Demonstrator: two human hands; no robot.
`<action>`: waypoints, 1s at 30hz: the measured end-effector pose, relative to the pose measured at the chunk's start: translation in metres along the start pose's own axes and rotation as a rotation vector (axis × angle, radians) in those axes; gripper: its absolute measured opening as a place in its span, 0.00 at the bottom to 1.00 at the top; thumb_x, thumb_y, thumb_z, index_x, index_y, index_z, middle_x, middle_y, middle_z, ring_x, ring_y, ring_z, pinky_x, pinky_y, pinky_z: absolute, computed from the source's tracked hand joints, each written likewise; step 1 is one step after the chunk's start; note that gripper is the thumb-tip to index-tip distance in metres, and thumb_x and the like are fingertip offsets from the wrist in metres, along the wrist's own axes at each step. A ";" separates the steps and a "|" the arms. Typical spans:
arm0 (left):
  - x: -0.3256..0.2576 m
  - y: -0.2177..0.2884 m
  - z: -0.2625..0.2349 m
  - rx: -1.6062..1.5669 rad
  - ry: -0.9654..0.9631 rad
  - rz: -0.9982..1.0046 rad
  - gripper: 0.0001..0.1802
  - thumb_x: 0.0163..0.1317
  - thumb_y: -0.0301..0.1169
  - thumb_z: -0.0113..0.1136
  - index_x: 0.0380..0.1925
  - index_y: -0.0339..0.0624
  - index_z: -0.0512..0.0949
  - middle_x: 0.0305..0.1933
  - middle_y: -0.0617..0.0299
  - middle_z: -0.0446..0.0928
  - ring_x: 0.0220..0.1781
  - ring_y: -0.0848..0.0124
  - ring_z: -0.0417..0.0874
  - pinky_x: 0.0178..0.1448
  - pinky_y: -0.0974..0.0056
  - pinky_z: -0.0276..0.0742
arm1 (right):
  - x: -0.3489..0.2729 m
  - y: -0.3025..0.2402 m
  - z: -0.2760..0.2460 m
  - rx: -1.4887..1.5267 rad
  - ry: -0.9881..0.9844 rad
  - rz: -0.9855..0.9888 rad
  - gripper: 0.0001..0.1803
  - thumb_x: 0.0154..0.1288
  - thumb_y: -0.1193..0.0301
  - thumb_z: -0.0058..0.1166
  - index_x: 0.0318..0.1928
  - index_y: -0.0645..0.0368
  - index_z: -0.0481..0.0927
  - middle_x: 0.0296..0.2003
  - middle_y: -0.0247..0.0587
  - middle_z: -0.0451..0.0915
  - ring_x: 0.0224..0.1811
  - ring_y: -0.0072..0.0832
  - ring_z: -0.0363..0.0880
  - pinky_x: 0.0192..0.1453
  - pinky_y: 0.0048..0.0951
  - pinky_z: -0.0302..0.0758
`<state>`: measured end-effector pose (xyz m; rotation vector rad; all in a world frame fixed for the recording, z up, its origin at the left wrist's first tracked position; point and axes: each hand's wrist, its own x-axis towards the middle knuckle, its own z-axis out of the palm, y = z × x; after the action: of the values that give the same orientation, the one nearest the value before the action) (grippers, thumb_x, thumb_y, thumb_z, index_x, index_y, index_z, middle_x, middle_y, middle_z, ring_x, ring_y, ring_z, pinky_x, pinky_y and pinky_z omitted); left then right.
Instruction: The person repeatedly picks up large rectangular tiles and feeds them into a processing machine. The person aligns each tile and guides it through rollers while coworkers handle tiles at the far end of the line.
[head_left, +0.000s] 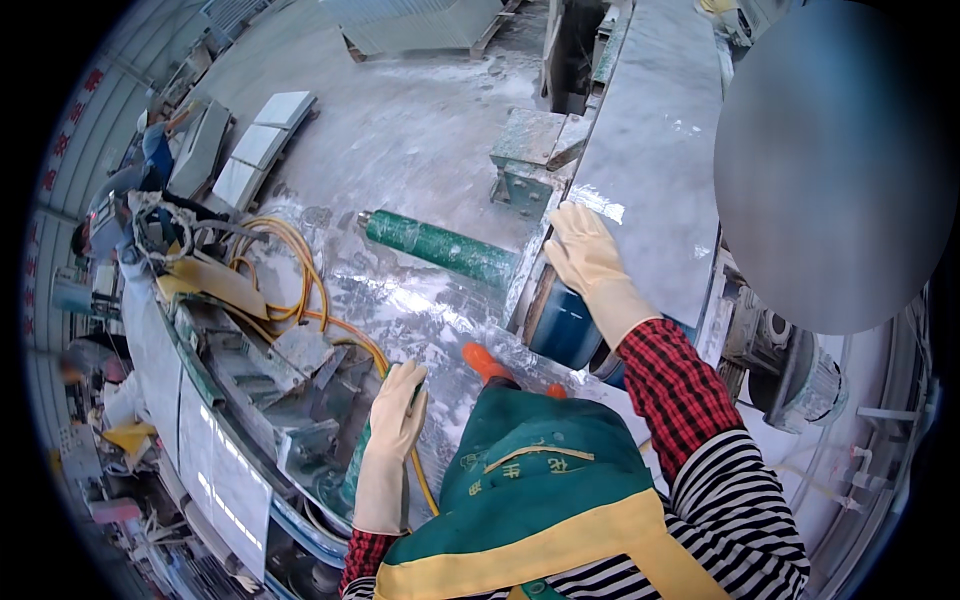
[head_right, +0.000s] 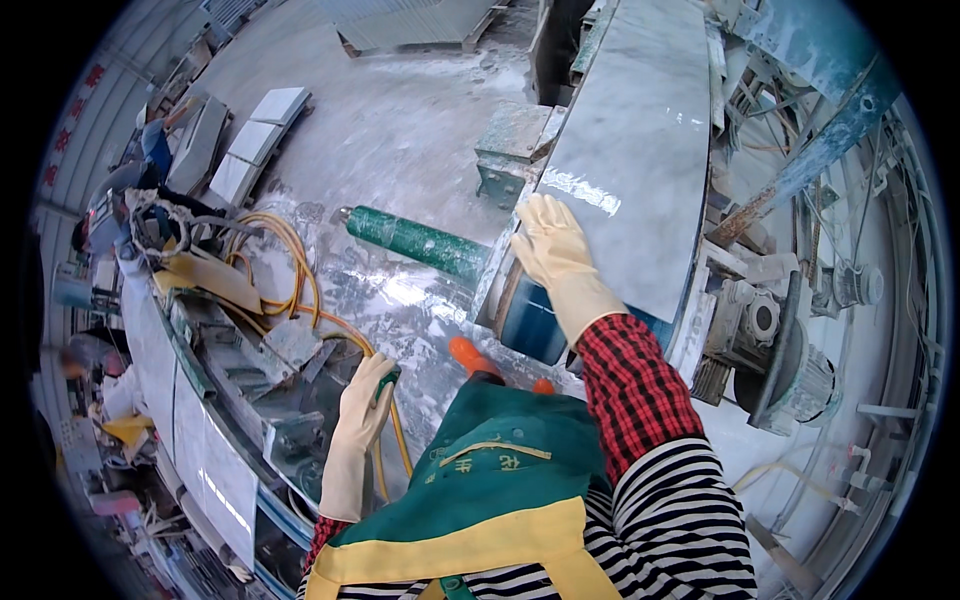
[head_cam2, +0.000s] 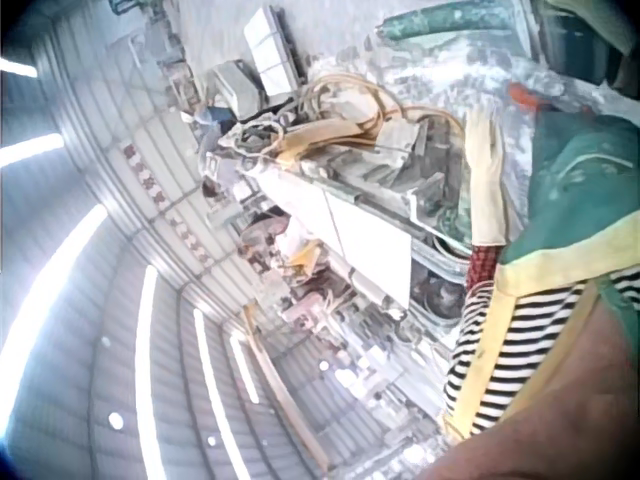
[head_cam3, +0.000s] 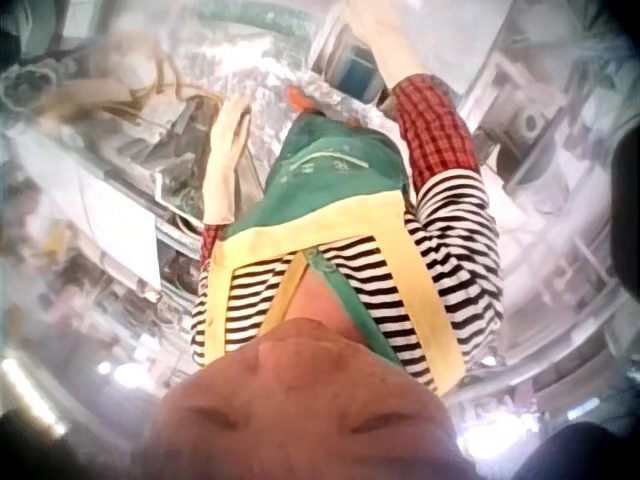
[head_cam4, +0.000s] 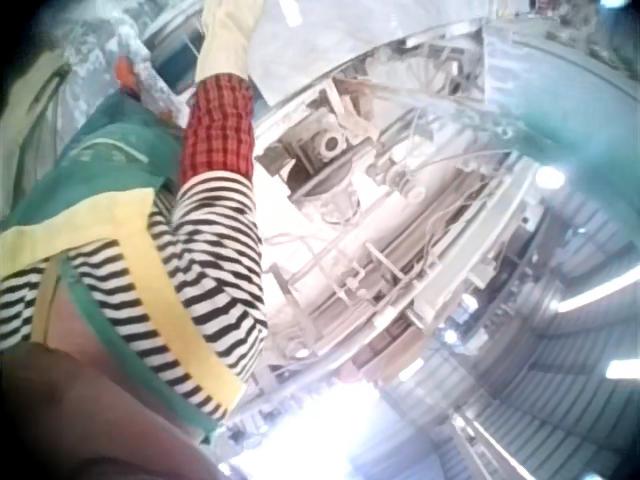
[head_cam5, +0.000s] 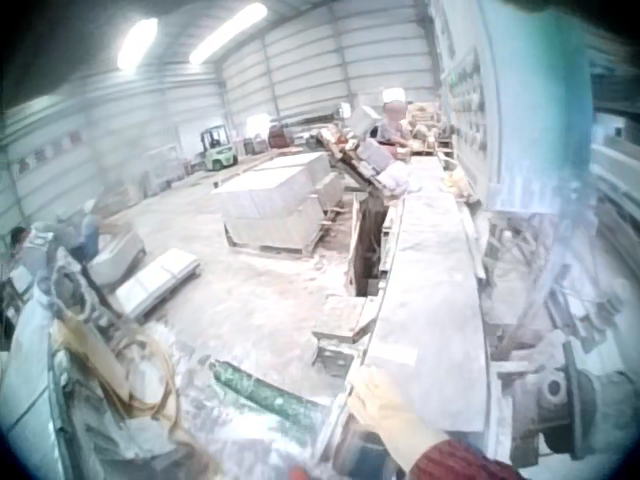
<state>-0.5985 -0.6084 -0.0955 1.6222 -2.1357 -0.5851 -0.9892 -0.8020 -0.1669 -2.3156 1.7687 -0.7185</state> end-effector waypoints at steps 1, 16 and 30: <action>-0.009 -0.001 -0.002 -0.004 -0.018 -0.007 0.24 0.64 0.21 0.68 0.61 0.42 0.81 0.65 0.43 0.82 0.71 0.41 0.78 0.78 0.47 0.72 | -0.006 0.007 -0.004 -0.018 0.017 -0.055 0.29 0.74 0.55 0.56 0.70 0.55 0.76 0.73 0.52 0.72 0.79 0.50 0.66 0.85 0.47 0.59; -0.188 -0.108 -0.086 0.000 0.202 -0.433 0.24 0.72 0.28 0.64 0.67 0.42 0.77 0.66 0.43 0.81 0.70 0.46 0.80 0.76 0.52 0.73 | -0.076 0.033 -0.031 -0.250 0.002 0.135 0.26 0.78 0.60 0.52 0.73 0.47 0.74 0.76 0.49 0.71 0.79 0.55 0.65 0.84 0.49 0.59; -0.444 -0.208 -0.114 0.175 0.710 -0.831 0.25 0.80 0.33 0.55 0.72 0.35 0.72 0.74 0.43 0.74 0.75 0.47 0.74 0.80 0.52 0.66 | -0.212 0.062 -0.050 -0.427 0.045 0.485 0.29 0.73 0.66 0.50 0.73 0.58 0.71 0.64 0.54 0.75 0.69 0.53 0.71 0.75 0.48 0.70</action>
<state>-0.2582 -0.2403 -0.1402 2.3449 -0.9882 0.0084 -1.1066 -0.6125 -0.2080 -1.9449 2.5736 -0.3351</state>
